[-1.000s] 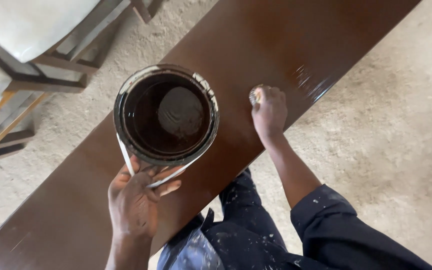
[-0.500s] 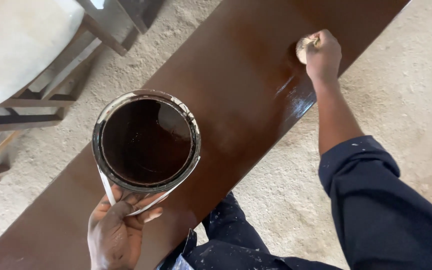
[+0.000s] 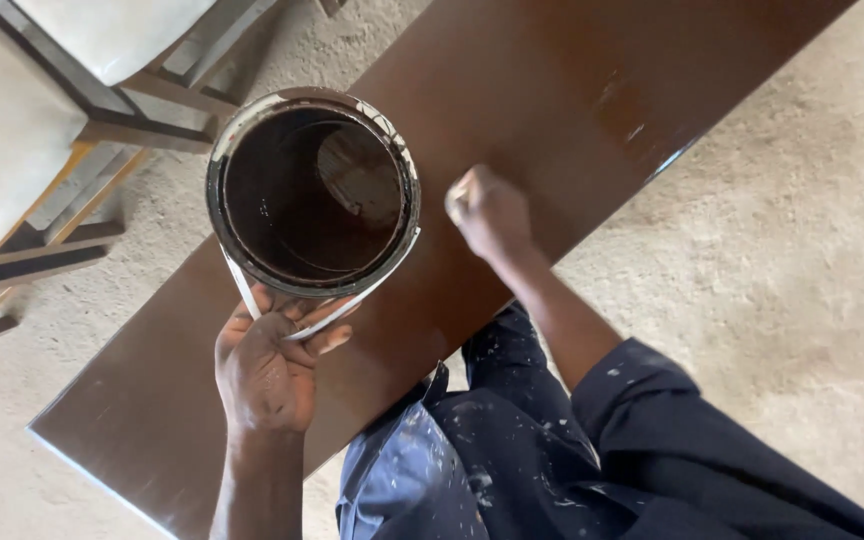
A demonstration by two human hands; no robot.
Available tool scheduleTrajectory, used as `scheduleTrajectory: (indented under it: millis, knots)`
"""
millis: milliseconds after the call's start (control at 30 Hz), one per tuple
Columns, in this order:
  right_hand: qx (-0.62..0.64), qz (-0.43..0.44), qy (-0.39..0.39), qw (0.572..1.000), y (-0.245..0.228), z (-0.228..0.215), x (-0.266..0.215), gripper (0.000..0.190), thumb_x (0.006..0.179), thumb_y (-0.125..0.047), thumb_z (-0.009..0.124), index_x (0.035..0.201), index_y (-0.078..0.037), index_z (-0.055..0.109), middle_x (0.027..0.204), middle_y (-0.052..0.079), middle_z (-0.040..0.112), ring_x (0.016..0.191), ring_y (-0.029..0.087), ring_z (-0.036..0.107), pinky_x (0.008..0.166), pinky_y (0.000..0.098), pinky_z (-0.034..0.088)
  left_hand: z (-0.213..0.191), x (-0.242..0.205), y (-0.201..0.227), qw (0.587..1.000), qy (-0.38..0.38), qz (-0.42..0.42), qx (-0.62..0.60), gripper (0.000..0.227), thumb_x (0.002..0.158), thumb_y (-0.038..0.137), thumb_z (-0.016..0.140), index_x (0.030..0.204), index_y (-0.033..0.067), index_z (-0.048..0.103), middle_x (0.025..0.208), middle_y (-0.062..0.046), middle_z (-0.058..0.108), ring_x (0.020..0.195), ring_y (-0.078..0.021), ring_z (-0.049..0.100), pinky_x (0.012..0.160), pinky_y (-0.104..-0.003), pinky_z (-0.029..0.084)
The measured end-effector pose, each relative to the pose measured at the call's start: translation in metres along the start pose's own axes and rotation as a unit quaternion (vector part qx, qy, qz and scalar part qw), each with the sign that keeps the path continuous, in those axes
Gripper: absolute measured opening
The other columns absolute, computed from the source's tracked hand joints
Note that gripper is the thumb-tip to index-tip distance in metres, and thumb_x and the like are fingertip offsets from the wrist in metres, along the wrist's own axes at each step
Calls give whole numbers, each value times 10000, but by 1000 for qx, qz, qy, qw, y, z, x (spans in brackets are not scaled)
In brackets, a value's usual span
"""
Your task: Applying dark wood stain to a long wooden furniture component using a sponge
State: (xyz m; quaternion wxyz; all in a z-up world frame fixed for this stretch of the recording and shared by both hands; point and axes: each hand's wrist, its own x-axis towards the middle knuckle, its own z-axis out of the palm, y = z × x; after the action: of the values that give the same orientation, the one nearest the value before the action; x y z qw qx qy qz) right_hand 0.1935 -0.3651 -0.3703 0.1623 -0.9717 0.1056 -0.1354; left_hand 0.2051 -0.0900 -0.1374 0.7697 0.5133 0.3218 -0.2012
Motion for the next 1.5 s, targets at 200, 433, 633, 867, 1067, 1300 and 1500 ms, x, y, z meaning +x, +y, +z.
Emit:
scheduleTrajectory:
  millis: [200,433,633,867,1067,1300,1500]
  knots:
    - [208,120,-298,924,-168,4,-99,280,888,-389,635,983,-130,590,898,158,736,936,387,727,800,530,583,-62,-39,31,999,-18,10,38,400,740,-106,390,1072,27,568,1052,-384,705,921,-566,739,548,-459,686]
    - [307,236,-339,857,-223,-64,-154,360,900,-392,572,1190,-185,622,1019,203,739,1046,409,701,928,506,542,-120,-80,38,999,12,6,33,407,745,-121,388,1084,2,577,986,-385,698,888,-586,725,575,-515,674]
    - [307,296,-254,868,-156,-129,-146,361,868,-250,639,1202,-126,698,916,232,732,867,430,730,803,443,589,-127,-109,24,1000,22,-6,18,539,726,-138,383,1218,-39,579,950,-352,707,848,-552,733,585,-524,672]
    - [532,380,-64,754,-59,-176,-152,304,874,-73,598,1166,-5,549,886,231,683,634,209,686,555,313,586,-89,-140,-8,998,18,-50,15,460,806,-132,357,1224,-105,548,955,-416,663,797,-588,706,548,-520,647]
    - [551,380,-2,743,-22,-243,-125,332,837,-9,514,1161,-26,586,870,170,646,668,239,628,643,334,552,-21,-168,-31,989,-40,-59,127,248,823,-50,479,994,-113,646,942,-207,720,815,-393,790,568,-368,619]
    - [493,312,-80,808,63,-325,-99,300,873,-41,442,1069,-36,670,657,-5,449,527,65,310,511,251,238,82,-186,-93,989,-53,-78,116,346,825,-93,423,1082,-127,652,1070,-149,710,787,-419,779,540,-386,608]
    - [395,243,-146,874,116,-393,-79,290,967,-216,621,1208,-87,717,912,143,673,754,174,589,701,318,500,161,-207,-131,995,-58,-80,33,453,828,-111,468,1268,-175,556,973,-395,673,783,-555,730,550,-511,648]
